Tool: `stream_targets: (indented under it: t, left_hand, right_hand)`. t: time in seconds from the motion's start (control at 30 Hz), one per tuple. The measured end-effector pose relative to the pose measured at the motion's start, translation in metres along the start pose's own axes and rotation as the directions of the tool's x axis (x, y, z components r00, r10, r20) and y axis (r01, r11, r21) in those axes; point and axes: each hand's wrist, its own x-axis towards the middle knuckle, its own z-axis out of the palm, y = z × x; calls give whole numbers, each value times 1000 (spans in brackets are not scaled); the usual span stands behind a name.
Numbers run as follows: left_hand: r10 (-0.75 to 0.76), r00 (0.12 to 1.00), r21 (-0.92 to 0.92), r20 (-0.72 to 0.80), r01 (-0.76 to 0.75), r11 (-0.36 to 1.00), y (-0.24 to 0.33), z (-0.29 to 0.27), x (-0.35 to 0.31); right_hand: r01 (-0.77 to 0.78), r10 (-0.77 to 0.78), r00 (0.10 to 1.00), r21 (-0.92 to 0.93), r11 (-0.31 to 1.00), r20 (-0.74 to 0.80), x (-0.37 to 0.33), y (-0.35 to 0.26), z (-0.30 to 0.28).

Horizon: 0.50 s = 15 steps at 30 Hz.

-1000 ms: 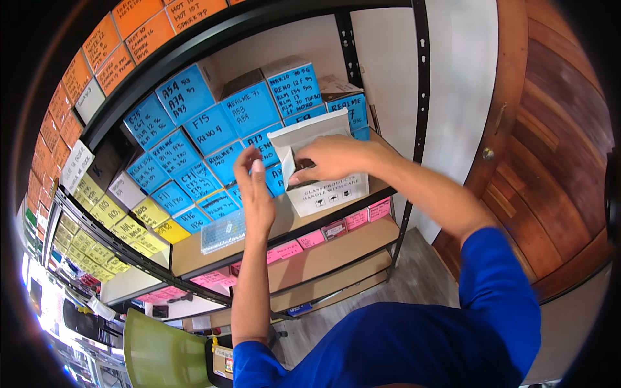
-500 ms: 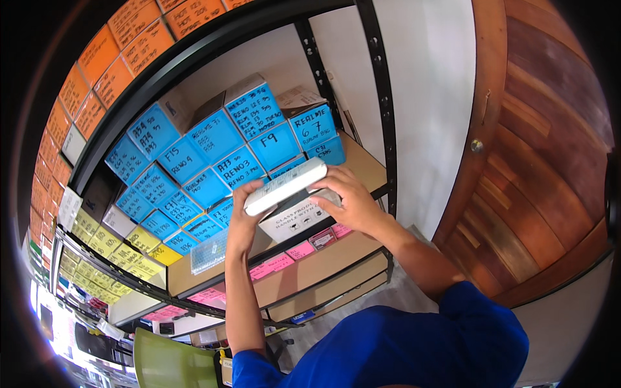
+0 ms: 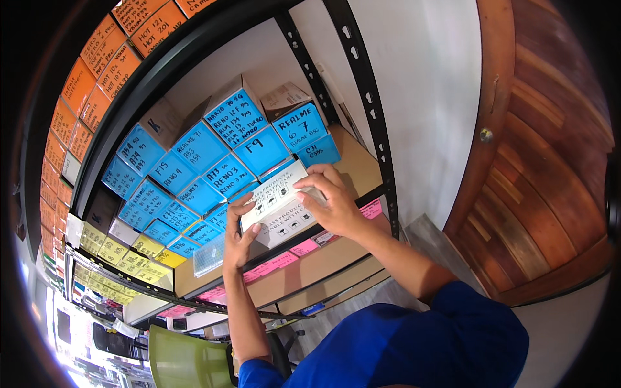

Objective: The person retrieves bubble-wrapped items from a cardboard box on a shelf, unwraps them, and places them back into the box. The person then retrieves another box, opens it, and removes bubble-wrapped items, placing them on the shelf.

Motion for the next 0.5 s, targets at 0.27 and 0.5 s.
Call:
stream_targets:
  t: [0.27, 0.5]
  left_hand:
    - [-11, 990, 75, -138, 22, 997, 6, 15, -14]
    - [-16, 890, -224, -455, -97, 970, 58, 45, -28]
  right_hand:
    - [30, -23, 996, -90, 995, 82, -7, -2, -4]
    - [-395, 280, 912, 455, 798, 299, -14, -10, -9]
